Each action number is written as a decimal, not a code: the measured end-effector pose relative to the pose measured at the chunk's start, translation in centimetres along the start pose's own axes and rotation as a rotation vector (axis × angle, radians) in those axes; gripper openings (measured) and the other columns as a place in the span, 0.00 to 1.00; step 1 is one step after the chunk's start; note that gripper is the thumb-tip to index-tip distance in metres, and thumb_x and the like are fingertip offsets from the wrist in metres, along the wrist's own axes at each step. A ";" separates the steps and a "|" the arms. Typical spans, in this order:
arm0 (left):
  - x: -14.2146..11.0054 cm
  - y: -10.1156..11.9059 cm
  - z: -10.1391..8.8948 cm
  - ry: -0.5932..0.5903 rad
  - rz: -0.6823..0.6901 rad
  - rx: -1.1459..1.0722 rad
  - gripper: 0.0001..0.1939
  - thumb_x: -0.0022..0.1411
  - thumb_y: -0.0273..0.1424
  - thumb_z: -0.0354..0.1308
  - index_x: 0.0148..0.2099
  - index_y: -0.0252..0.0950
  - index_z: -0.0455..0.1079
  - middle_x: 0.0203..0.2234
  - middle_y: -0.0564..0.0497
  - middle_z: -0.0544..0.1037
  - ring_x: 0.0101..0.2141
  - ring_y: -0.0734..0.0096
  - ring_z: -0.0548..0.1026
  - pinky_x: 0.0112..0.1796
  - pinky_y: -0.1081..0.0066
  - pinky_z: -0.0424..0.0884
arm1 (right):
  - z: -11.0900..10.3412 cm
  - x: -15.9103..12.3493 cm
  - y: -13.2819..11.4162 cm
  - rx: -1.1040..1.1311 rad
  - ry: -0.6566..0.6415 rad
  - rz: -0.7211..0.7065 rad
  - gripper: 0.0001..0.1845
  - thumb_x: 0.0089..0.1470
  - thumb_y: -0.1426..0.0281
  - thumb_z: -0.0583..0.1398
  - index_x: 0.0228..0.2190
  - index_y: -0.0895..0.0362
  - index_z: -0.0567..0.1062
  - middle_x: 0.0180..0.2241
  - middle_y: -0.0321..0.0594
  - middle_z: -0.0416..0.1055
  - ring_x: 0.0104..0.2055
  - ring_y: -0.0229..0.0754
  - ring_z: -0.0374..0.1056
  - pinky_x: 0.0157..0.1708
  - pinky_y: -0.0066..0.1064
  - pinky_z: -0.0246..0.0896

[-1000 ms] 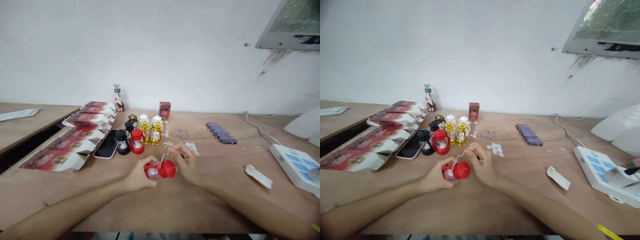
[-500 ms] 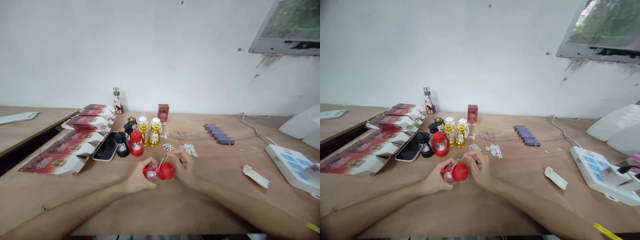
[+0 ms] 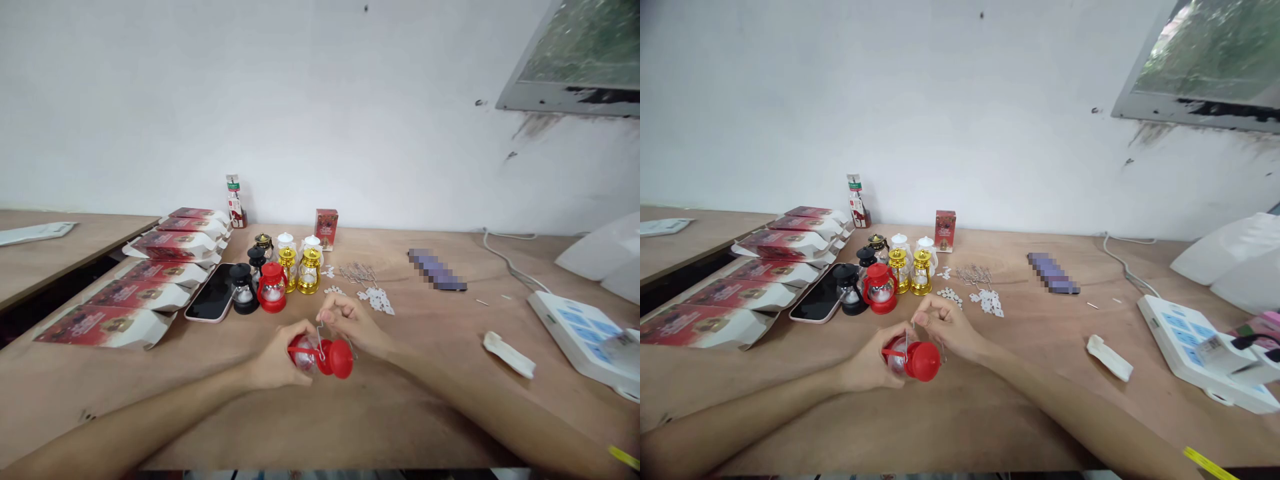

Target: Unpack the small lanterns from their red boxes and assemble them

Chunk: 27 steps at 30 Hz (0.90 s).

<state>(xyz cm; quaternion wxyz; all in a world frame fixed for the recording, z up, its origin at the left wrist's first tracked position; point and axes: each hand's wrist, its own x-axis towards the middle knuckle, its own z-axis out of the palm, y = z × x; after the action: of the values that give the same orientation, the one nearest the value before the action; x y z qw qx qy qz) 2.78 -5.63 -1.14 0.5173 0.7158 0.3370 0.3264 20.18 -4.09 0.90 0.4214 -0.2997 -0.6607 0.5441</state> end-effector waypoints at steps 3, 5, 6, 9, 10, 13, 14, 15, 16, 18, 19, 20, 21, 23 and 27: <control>0.1 0.1 0.0 0.045 0.004 -0.033 0.17 0.33 0.20 0.60 0.30 0.33 0.61 0.23 0.60 0.66 0.25 0.80 0.61 0.27 0.79 0.57 | -0.2 -0.1 -0.8 -0.073 0.122 -0.086 0.21 0.48 0.51 0.60 0.22 0.56 0.66 0.12 0.24 0.51 0.13 0.28 0.43 0.13 0.22 0.36; 0.2 0.1 0.1 0.092 0.000 -0.072 0.16 0.34 0.21 0.60 0.30 0.33 0.60 0.23 0.59 0.66 0.25 0.80 0.62 0.27 0.79 0.57 | -0.1 -0.3 -1.4 -0.148 0.176 -0.179 0.19 0.49 0.54 0.61 0.21 0.57 0.68 0.13 0.27 0.56 0.15 0.28 0.47 0.15 0.23 0.39; 0.2 0.1 0.1 0.103 -0.006 -0.085 0.16 0.34 0.22 0.60 0.30 0.34 0.60 0.23 0.59 0.66 0.25 0.79 0.62 0.27 0.78 0.57 | 0.0 -0.5 -1.7 -0.182 0.164 -0.214 0.18 0.49 0.56 0.61 0.21 0.57 0.69 0.15 0.29 0.58 0.16 0.29 0.49 0.15 0.23 0.41; 0.4 0.0 0.1 0.081 -0.028 -0.110 0.17 0.35 0.24 0.61 0.31 0.34 0.60 0.24 0.58 0.66 0.25 0.79 0.63 0.28 0.78 0.58 | 0.0 -0.7 -2.5 -0.212 0.070 -0.235 0.18 0.49 0.56 0.61 0.20 0.57 0.71 0.16 0.31 0.61 0.16 0.29 0.50 0.15 0.23 0.43; 0.4 0.0 0.1 0.078 -0.030 -0.111 0.17 0.36 0.25 0.61 0.31 0.34 0.60 0.25 0.58 0.66 0.26 0.78 0.63 0.28 0.77 0.58 | -0.3 -0.6 -2.7 -0.200 0.090 -0.229 0.19 0.49 0.55 0.60 0.20 0.57 0.71 0.15 0.30 0.59 0.15 0.28 0.48 0.14 0.23 0.42; 0.4 -0.1 0.0 0.152 -0.012 -0.132 0.20 0.38 0.29 0.63 0.35 0.35 0.60 0.29 0.55 0.68 0.30 0.74 0.66 0.33 0.74 0.62 | -2.5 0.5 -3.1 -0.193 0.338 -0.225 0.21 0.48 0.50 0.59 0.22 0.56 0.68 0.13 0.26 0.54 0.13 0.28 0.45 0.12 0.22 0.39; 0.3 0.0 -0.1 0.180 -0.001 -0.135 0.22 0.39 0.30 0.64 0.37 0.36 0.59 0.31 0.54 0.69 0.32 0.72 0.67 0.35 0.73 0.63 | -3.7 1.1 -3.1 -0.228 0.442 -0.226 0.21 0.48 0.50 0.58 0.22 0.56 0.68 0.12 0.26 0.53 0.13 0.29 0.46 0.13 0.22 0.40; 0.2 0.0 -0.3 0.191 0.012 -0.137 0.24 0.39 0.31 0.64 0.39 0.36 0.58 0.33 0.53 0.69 0.34 0.70 0.68 0.37 0.71 0.64 | -5.1 1.7 -2.9 -0.286 0.520 -0.221 0.21 0.49 0.50 0.58 0.23 0.56 0.67 0.12 0.26 0.54 0.13 0.29 0.48 0.13 0.22 0.42; 0.1 0.0 -0.4 0.185 0.026 -0.140 0.25 0.40 0.32 0.64 0.40 0.37 0.57 0.35 0.52 0.69 0.36 0.68 0.69 0.38 0.70 0.65 | -6.6 2.4 -2.7 -0.361 0.578 -0.212 0.20 0.49 0.51 0.57 0.23 0.56 0.67 0.13 0.27 0.55 0.14 0.30 0.50 0.14 0.23 0.43; -0.3 0.0 -0.8 0.144 0.054 -0.147 0.25 0.43 0.35 0.63 0.43 0.37 0.57 0.37 0.50 0.69 0.39 0.66 0.69 0.40 0.69 0.65 | -9.5 3.6 -1.7 -0.562 0.650 -0.164 0.20 0.51 0.52 0.55 0.23 0.56 0.67 0.14 0.29 0.58 0.16 0.32 0.54 0.16 0.24 0.47; -0.5 0.0 -0.9 0.122 0.063 -0.153 0.25 0.45 0.36 0.61 0.44 0.37 0.56 0.38 0.50 0.68 0.39 0.66 0.69 0.40 0.69 0.65 | -10.8 4.1 -1.1 -0.708 0.686 -0.146 0.20 0.52 0.53 0.54 0.23 0.57 0.67 0.15 0.31 0.61 0.17 0.33 0.56 0.18 0.25 0.50; -0.6 0.0 -1.0 0.108 0.070 -0.157 0.24 0.47 0.37 0.60 0.45 0.37 0.56 0.39 0.50 0.68 0.39 0.66 0.69 0.39 0.69 0.65 | -11.9 4.5 -0.4 -0.846 0.726 -0.136 0.20 0.53 0.54 0.52 0.23 0.57 0.68 0.17 0.34 0.63 0.19 0.35 0.59 0.20 0.26 0.52; -0.7 -0.1 -1.0 0.106 0.077 -0.152 0.24 0.48 0.37 0.59 0.45 0.38 0.55 0.39 0.50 0.67 0.39 0.67 0.68 0.39 0.69 0.65 | -12.8 4.8 0.3 -0.902 0.747 -0.134 0.20 0.53 0.55 0.51 0.23 0.57 0.68 0.19 0.36 0.65 0.21 0.37 0.60 0.22 0.27 0.54; -0.9 -0.3 -0.9 0.124 0.092 -0.110 0.23 0.50 0.37 0.59 0.45 0.38 0.54 0.39 0.51 0.65 0.37 0.69 0.68 0.36 0.71 0.65 | -13.8 5.1 1.8 -0.981 0.764 -0.142 0.18 0.55 0.58 0.50 0.25 0.58 0.70 0.24 0.41 0.69 0.25 0.40 0.64 0.27 0.30 0.58; -1.0 -0.5 -0.2 0.202 0.169 -0.025 0.19 0.53 0.34 0.58 0.42 0.39 0.52 0.35 0.52 0.65 0.33 0.72 0.67 0.32 0.73 0.65 | -13.9 5.1 3.6 -1.108 0.693 -0.153 0.15 0.55 0.65 0.51 0.28 0.59 0.74 0.33 0.47 0.71 0.33 0.43 0.66 0.35 0.35 0.61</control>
<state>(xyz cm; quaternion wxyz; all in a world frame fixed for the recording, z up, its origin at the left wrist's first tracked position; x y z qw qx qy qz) 1.98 -6.24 -1.72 0.4601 0.6986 0.3218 0.4435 29.90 7.59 -0.72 0.4304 -0.5824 -0.6887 -0.0361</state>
